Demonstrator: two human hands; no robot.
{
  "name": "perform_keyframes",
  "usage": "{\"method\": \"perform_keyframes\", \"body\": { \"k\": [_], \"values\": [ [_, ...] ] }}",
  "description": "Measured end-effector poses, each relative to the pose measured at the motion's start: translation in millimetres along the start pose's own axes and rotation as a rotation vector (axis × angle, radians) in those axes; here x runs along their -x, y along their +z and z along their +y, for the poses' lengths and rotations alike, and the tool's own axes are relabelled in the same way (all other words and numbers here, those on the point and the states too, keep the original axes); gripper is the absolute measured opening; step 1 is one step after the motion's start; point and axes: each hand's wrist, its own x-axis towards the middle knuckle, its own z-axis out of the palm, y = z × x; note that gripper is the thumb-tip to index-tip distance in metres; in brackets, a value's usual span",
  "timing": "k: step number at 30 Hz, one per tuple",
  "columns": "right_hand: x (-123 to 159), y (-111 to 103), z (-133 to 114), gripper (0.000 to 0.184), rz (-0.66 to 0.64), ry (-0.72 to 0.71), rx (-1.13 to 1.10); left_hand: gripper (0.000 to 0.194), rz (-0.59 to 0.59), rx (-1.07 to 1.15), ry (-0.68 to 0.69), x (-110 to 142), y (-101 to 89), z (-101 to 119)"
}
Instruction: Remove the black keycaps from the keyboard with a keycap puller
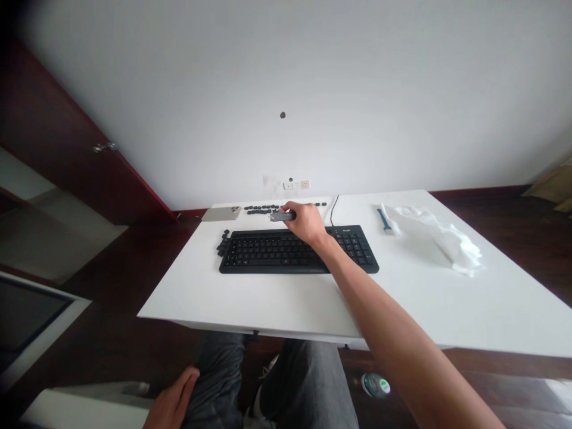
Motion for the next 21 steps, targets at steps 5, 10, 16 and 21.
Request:
{"method": "perform_keyframes", "body": {
  "k": [5,10,16,21],
  "values": [
    [0.4,-2.5,-7.9,0.028,-0.016,-0.002,-0.005,0.052,-0.014,0.021,-0.058,-51.3,-3.6,18.5],
    [1.2,2.7,-10.9,0.028,-0.027,-0.014,-0.035,0.05,0.131,0.192,-0.056,-50.7,9.1,15.5],
    [8.6,-29.2,-66.5,0.013,-0.053,0.114,-0.383,0.062,0.3,0.303,-0.304,-21.6,30.4,-39.7],
    [106.4,-90.0,-141.1,0.042,-0.644,0.311,-0.944,0.034,0.061,0.073,-0.148,12.9,31.4,-55.4]
  ]
}}
